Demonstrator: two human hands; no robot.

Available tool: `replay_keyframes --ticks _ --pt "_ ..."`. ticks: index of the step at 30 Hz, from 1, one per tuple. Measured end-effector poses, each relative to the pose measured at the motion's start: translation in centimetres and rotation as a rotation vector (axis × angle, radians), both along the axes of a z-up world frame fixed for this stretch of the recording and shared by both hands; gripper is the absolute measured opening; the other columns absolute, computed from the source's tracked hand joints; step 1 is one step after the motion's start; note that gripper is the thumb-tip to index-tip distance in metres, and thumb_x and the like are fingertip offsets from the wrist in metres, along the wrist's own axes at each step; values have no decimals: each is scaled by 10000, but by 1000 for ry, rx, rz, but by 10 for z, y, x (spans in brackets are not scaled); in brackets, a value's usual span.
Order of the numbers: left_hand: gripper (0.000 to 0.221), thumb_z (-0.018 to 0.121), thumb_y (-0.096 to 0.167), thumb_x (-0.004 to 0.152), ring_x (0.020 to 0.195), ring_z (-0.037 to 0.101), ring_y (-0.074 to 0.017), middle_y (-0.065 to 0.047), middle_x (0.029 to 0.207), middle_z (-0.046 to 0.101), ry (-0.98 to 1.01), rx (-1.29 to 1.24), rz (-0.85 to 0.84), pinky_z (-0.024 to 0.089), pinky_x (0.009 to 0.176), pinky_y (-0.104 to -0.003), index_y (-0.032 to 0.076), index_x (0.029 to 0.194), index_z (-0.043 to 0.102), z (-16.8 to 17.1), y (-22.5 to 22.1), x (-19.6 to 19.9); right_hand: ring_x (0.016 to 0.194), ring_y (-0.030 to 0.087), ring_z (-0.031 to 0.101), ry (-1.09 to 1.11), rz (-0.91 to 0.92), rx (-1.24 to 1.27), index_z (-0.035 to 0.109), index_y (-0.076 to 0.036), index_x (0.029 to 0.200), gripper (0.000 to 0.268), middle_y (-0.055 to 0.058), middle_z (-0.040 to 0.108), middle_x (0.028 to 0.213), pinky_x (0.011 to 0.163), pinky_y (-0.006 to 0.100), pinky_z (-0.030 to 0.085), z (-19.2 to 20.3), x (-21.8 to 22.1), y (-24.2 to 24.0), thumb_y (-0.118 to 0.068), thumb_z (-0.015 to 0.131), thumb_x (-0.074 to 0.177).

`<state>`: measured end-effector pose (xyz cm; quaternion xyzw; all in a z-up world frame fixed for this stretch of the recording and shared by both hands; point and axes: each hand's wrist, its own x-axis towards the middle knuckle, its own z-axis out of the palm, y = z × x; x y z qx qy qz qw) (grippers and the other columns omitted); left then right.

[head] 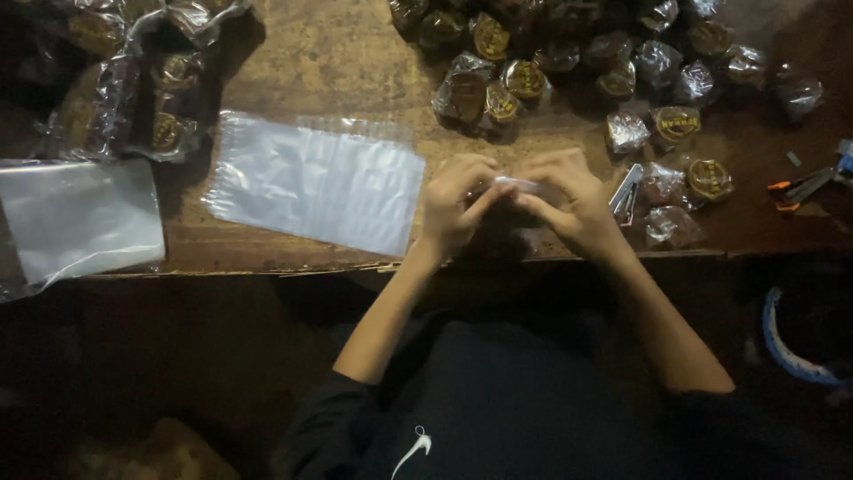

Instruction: Packaging individually wrapped bread items into larger plastic bags and stapling them shut.

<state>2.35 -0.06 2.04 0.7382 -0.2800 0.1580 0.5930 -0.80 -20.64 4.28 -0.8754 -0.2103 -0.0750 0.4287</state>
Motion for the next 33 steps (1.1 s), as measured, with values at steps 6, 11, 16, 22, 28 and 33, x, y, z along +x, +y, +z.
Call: replay_keyframes --ticks 6,11,16,22,28,33 --pt "329 708 376 959 618 600 -196 9 581 567 95 -5 340 480 710 -286 190 690 670 3 -8 -5 1186 279 510 -20 -18 13 726 -98 960 126 63 579 1286 1033 392 412 8 3 21 -200 686 1021" --pt "344 786 413 868 1129 582 -249 24 998 641 -100 442 636 414 966 -449 250 1139 650 26 3 -3 1081 178 357 287 22 158 715 -93 882 340 34 527 1111 1046 340 255 -12 22 21 -278 547 1112" --pt "279 861 269 786 1006 640 -281 -40 943 668 -248 300 170 499 935 -414 152 984 703 -49 8 17 1058 220 510 486 -94 390 673 18 901 276 108 585 1079 977 390 406 4 18 29 -168 554 1066" --pt "370 833 431 819 956 700 -322 -85 972 707 273 323 51 530 891 -425 203 1097 743 -44 35 51 1091 561 583 85 -372 -74 572 134 1242 318 366 591 1142 936 608 470 -11 4 -3 -98 670 1048" --pt "362 658 495 892 525 527 -97 12 717 698 830 433 65 374 548 -275 160 964 773 -35 55 67 1126 560 510 502 -930 -656 452 213 1324 740 387 421 1328 966 608 427 -87 -18 -77 -435 658 1033" --pt "230 679 358 830 957 736 -166 -18 1135 779 855 445 248 545 696 -350 176 751 795 -18 41 60 988 522 602 409 -760 -614 696 -6 1232 414 321 604 1109 894 580 458 -118 -9 -106 -341 676 989"
